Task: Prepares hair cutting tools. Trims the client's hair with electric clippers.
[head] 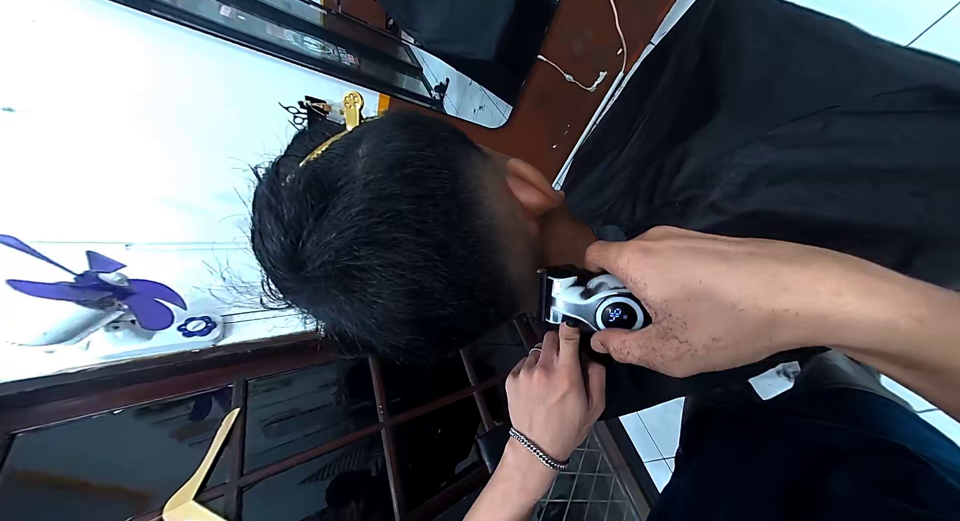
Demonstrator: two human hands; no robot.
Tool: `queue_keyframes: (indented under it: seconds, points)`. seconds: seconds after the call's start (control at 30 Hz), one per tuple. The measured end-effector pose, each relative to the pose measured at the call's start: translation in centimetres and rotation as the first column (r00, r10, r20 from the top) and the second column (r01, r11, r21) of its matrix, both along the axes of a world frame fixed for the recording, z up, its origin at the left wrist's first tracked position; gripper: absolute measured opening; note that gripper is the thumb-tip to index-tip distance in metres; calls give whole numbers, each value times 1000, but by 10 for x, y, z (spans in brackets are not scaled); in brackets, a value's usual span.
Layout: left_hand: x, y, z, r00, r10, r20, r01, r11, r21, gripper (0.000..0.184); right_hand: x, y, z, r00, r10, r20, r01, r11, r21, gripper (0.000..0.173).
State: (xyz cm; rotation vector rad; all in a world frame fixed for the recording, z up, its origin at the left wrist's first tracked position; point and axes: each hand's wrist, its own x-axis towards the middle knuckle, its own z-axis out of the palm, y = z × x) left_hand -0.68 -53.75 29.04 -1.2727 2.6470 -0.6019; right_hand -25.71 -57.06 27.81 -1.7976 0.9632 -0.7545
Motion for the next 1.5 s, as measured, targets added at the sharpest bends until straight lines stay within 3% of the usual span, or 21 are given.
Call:
queue_keyframes:
  seconds: [0.43, 0.57, 0.87, 1.0, 1.17, 1.23, 1.27, 1.3, 1.37, 1.43, 1.5]
  points:
    - [-1, 1, -1, 1000, -10, -10, 10, 1000, -10, 39, 1, 0, 4, 985, -70, 160, 85, 992, -93, 30]
    - [-1, 0, 0, 1000, -4, -1, 4, 1000, -4, 42, -4, -3, 8, 996, -38, 75, 44, 996, -73, 31]
    - [-1, 0, -2, 1000, -18, -16, 18, 1000, -11, 43, -2, -2, 8, 992, -75, 102, 84, 993, -88, 30]
    - [-2, -1, -1, 1000, -13, -10, 13, 1000, -6, 45, -5, -4, 10, 998, -52, 41, 55, 996, -64, 32]
    - [-2, -1, -2, 1000, -13, -11, 13, 1000, -13, 46, -5, -4, 11, 997, -52, 54, 57, 995, -87, 33]
    - [-1, -2, -2, 1000, -11, -24, 11, 1000, 8, 54, -13, -7, 5, 985, -52, 164, 62, 996, -58, 30]
    - [0, -2, -1, 997, -36, -61, 38, 999, 39, 58, -17, -8, -1, 933, -81, 351, 112, 991, -70, 25]
    - [2, -1, 2, 989, -74, -126, 85, 992, 90, 59, -18, -9, -5, 813, -96, 574, 177, 980, -88, 18]
    - [9, 3, 13, 914, -168, -370, 249, 951, 184, 47, -21, -6, -6, 456, -118, 882, 244, 970, 3, 15]
    - [14, 12, 36, 785, -253, -565, 391, 911, 135, 21, -26, -1, -10, 195, -197, 961, 234, 961, 149, 21]
    - [16, 16, 63, 656, -394, -644, 481, 876, -47, 16, -28, 8, -21, 95, -232, 968, 189, 959, 211, 24]
